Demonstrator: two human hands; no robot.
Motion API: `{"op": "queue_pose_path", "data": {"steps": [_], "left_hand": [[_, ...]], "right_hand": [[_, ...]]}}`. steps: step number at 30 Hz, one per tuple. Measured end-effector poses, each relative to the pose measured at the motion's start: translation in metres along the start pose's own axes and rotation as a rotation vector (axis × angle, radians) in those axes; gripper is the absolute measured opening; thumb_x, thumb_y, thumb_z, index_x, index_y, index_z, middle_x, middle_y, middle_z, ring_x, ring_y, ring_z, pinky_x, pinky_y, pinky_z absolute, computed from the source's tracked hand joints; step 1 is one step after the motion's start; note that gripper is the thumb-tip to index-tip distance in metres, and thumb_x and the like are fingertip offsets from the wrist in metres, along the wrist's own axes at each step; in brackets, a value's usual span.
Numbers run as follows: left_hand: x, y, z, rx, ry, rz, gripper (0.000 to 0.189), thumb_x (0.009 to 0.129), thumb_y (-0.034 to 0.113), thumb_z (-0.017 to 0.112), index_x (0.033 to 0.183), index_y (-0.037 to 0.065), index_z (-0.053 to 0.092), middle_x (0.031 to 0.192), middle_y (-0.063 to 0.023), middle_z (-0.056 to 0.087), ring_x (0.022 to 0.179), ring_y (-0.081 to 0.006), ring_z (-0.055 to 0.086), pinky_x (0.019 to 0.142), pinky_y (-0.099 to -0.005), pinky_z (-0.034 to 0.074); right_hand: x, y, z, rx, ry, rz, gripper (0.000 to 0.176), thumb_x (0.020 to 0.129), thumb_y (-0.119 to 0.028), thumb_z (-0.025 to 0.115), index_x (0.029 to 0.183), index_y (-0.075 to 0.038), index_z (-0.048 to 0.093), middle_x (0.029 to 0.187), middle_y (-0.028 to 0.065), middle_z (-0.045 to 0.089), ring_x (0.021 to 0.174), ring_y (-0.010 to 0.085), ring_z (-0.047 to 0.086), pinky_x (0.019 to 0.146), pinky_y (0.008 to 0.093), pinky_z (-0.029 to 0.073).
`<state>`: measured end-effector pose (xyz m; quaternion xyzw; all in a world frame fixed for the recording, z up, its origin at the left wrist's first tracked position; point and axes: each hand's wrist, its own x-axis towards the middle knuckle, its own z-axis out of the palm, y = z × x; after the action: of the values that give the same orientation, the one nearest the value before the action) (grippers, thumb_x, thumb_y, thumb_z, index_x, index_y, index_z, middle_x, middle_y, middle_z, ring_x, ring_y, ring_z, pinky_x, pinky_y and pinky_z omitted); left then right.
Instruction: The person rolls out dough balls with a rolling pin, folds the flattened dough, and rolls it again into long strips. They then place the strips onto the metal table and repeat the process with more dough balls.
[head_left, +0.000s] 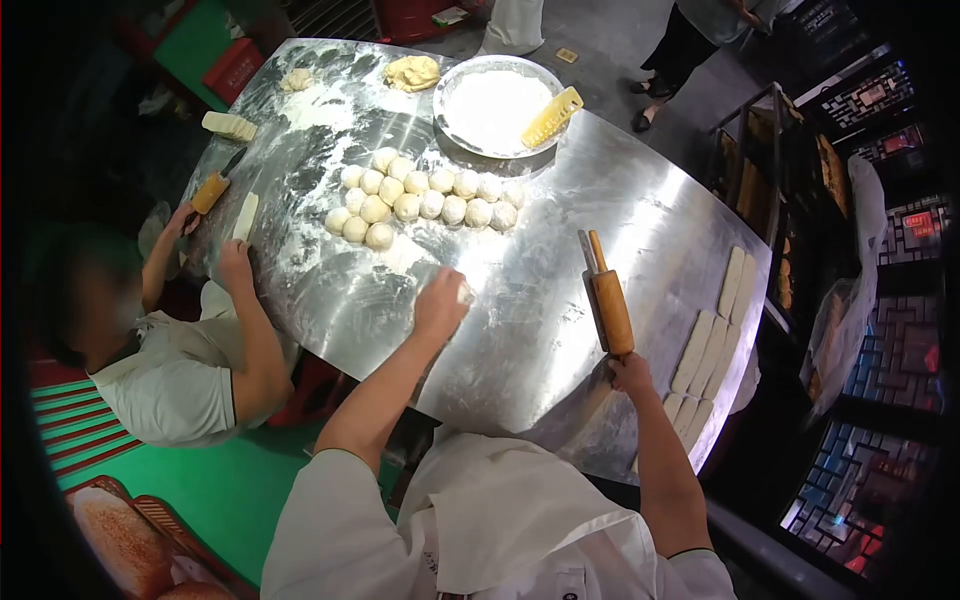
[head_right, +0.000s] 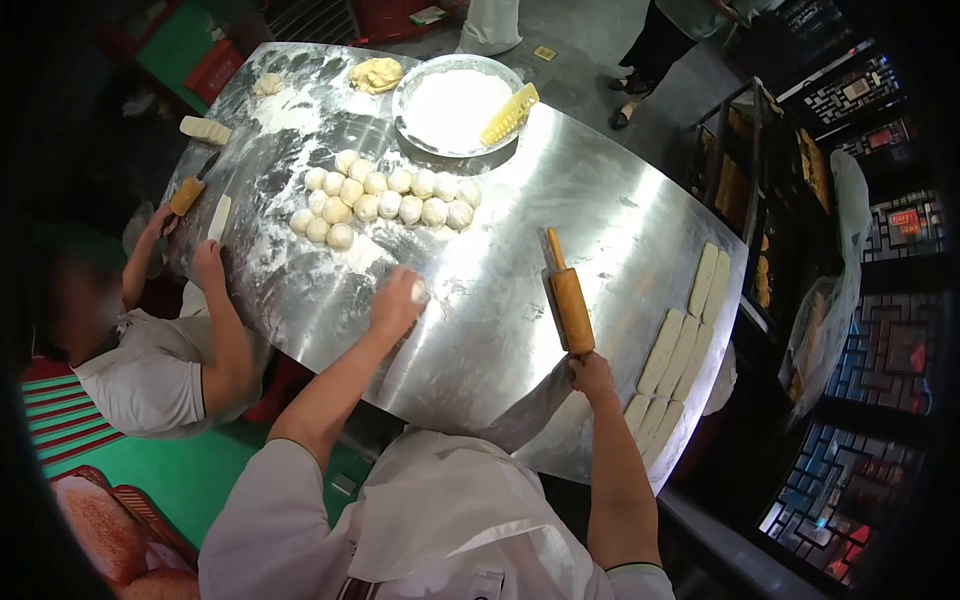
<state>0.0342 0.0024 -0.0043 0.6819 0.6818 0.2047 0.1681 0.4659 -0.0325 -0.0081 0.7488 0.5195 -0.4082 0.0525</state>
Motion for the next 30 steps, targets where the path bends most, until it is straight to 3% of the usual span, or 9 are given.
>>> {"op": "queue_pose_path", "data": {"steps": [2, 6, 9, 12, 14, 20, 24, 26, 30], "left_hand": [[0.027, -0.022, -0.012, 0.027, 0.26, -0.306, 0.047, 0.076, 0.02, 0.079, 0.118, 0.011, 0.059, 0.111, -0.0113, 0.056, 0.096, -0.0352, 0.062, 0.08, -0.0449, 0.052], [0.042, -0.023, -0.019, 0.101, 0.285, -0.139, 0.049, 0.077, 0.023, 0.079, 0.12, 0.01, 0.058, 0.119, -0.0124, 0.056, 0.102, -0.0359, 0.062, 0.083, -0.0463, 0.052], [0.036, 0.009, -0.017, -0.033, -0.026, -0.098, 0.057, 0.079, 0.029, 0.078, 0.128, 0.013, 0.056, 0.126, -0.0162, 0.054, 0.104, -0.0376, 0.062, 0.085, -0.0477, 0.051], [0.041, 0.033, 0.006, 0.01, -0.031, -0.23, 0.057, 0.078, 0.031, 0.079, 0.128, 0.013, 0.057, 0.118, -0.0163, 0.054, 0.103, -0.0378, 0.062, 0.084, -0.0471, 0.052], [0.038, 0.036, 0.015, 0.016, -0.036, -0.094, 0.055, 0.077, 0.03, 0.08, 0.123, 0.011, 0.057, 0.115, -0.0159, 0.054, 0.102, -0.0377, 0.061, 0.083, -0.0469, 0.052], [0.008, 0.068, 0.006, -0.031, -0.207, 0.088, 0.047, 0.073, 0.022, 0.082, 0.111, 0.009, 0.058, 0.115, -0.0125, 0.055, 0.102, -0.0367, 0.061, 0.082, -0.0466, 0.052], [0.008, 0.019, -0.011, -0.002, 0.309, -0.212, 0.05, 0.075, 0.016, 0.08, 0.118, 0.009, 0.057, 0.116, -0.0125, 0.055, 0.105, -0.0379, 0.059, 0.084, -0.0455, 0.052], [0.01, -0.03, -0.013, 0.037, 0.361, -0.378, 0.054, 0.073, 0.016, 0.081, 0.12, 0.008, 0.056, 0.115, -0.0153, 0.055, 0.107, -0.0382, 0.058, 0.084, -0.0457, 0.051], [0.0, -0.054, 0.007, 0.06, 0.276, -0.32, 0.056, 0.071, 0.016, 0.082, 0.121, 0.007, 0.057, 0.116, -0.0173, 0.054, 0.108, -0.0381, 0.057, 0.085, -0.0461, 0.051]], "right_hand": [[0.002, 0.006, 0.004, 0.009, 0.025, -0.009, 0.024, 0.092, -0.02, 0.065, 0.093, 0.004, 0.062, 0.061, 0.0121, 0.066, 0.052, 0.0197, 0.067, 0.049, 0.0324, 0.054], [0.003, 0.007, 0.008, -0.033, 0.095, -0.097, 0.024, 0.092, -0.02, 0.064, 0.098, 0.004, 0.063, 0.065, 0.0133, 0.067, 0.055, 0.0206, 0.068, 0.051, 0.0324, 0.054], [0.007, 0.014, 0.013, -0.07, 0.092, -0.059, 0.028, 0.091, -0.024, 0.064, 0.104, 0.0, 0.066, 0.069, 0.012, 0.069, 0.058, 0.0215, 0.069, 0.06, 0.0345, 0.057], [-0.008, -0.006, 0.0, -0.207, 0.049, -0.016, 0.037, 0.087, -0.037, 0.066, 0.11, -0.008, 0.069, 0.101, 0.0157, 0.072, 0.098, 0.0347, 0.068, 0.083, 0.0443, 0.055], [-0.01, -0.008, -0.001, -0.189, 0.024, -0.034, 0.039, 0.088, -0.039, 0.065, 0.111, -0.007, 0.068, 0.109, 0.0165, 0.07, 0.106, 0.0333, 0.066, 0.091, 0.0452, 0.052], [-0.004, 0.006, 0.015, -0.133, 0.101, -0.085, 0.038, 0.088, -0.039, 0.063, 0.11, -0.009, 0.068, 0.104, 0.0163, 0.071, 0.1, 0.0339, 0.068, 0.086, 0.0461, 0.054], [-0.012, 0.008, 0.015, -0.123, 0.09, -0.029, 0.041, 0.088, -0.042, 0.063, 0.11, -0.006, 0.067, 0.103, 0.0172, 0.071, 0.1, 0.035, 0.068, 0.087, 0.0467, 0.054], [-0.008, 0.013, 0.018, -0.107, 0.104, -0.063, 0.043, 0.088, -0.043, 0.063, 0.109, -0.007, 0.067, 0.103, 0.0171, 0.071, 0.099, 0.035, 0.068, 0.087, 0.0469, 0.055], [-0.008, 0.012, 0.017, -0.143, 0.098, -0.067, 0.044, 0.087, -0.045, 0.062, 0.109, -0.007, 0.068, 0.102, 0.0176, 0.071, 0.099, 0.0353, 0.068, 0.087, 0.0467, 0.055]]}}
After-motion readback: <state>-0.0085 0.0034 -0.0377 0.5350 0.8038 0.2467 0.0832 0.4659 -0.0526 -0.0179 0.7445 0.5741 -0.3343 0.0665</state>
